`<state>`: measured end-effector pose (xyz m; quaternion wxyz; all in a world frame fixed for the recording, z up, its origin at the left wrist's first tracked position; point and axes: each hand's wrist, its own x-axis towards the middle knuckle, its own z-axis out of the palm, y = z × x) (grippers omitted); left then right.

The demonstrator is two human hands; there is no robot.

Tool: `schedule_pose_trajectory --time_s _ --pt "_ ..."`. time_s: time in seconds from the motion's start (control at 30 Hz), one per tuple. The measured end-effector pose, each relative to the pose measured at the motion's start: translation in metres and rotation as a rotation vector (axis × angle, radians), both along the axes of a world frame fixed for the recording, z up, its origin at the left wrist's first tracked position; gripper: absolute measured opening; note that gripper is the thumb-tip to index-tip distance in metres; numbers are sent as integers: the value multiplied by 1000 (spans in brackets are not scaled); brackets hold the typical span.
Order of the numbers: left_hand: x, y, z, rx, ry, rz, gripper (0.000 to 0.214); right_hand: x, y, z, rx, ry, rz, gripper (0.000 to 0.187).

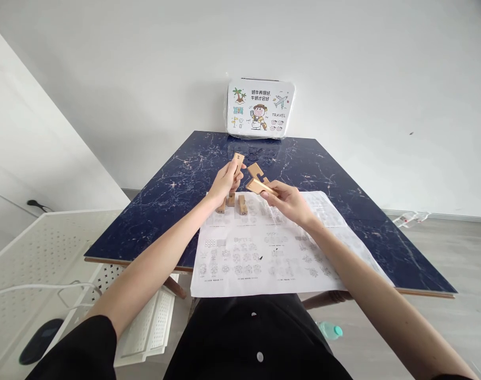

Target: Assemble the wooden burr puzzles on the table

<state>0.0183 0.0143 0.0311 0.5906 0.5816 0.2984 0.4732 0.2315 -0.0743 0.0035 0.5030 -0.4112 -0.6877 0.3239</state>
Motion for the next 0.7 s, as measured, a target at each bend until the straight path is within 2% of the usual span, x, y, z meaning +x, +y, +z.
schedule_pose_trajectory --time_s 0.13,0.33,0.5,0.7 --pt "-2 -6 1 27 42 -52 44 0 0 3 -31 88 -18 40" --pt "0 -3 -5 13 -27 -169 60 0 -1 7 -43 117 -72 45" --pt "6 -9 -6 31 23 -240 62 -2 0 1 -18 31 -132 44" --pt "17 -21 -9 111 110 -249 66 -9 0 -2 138 -143 -340 36"
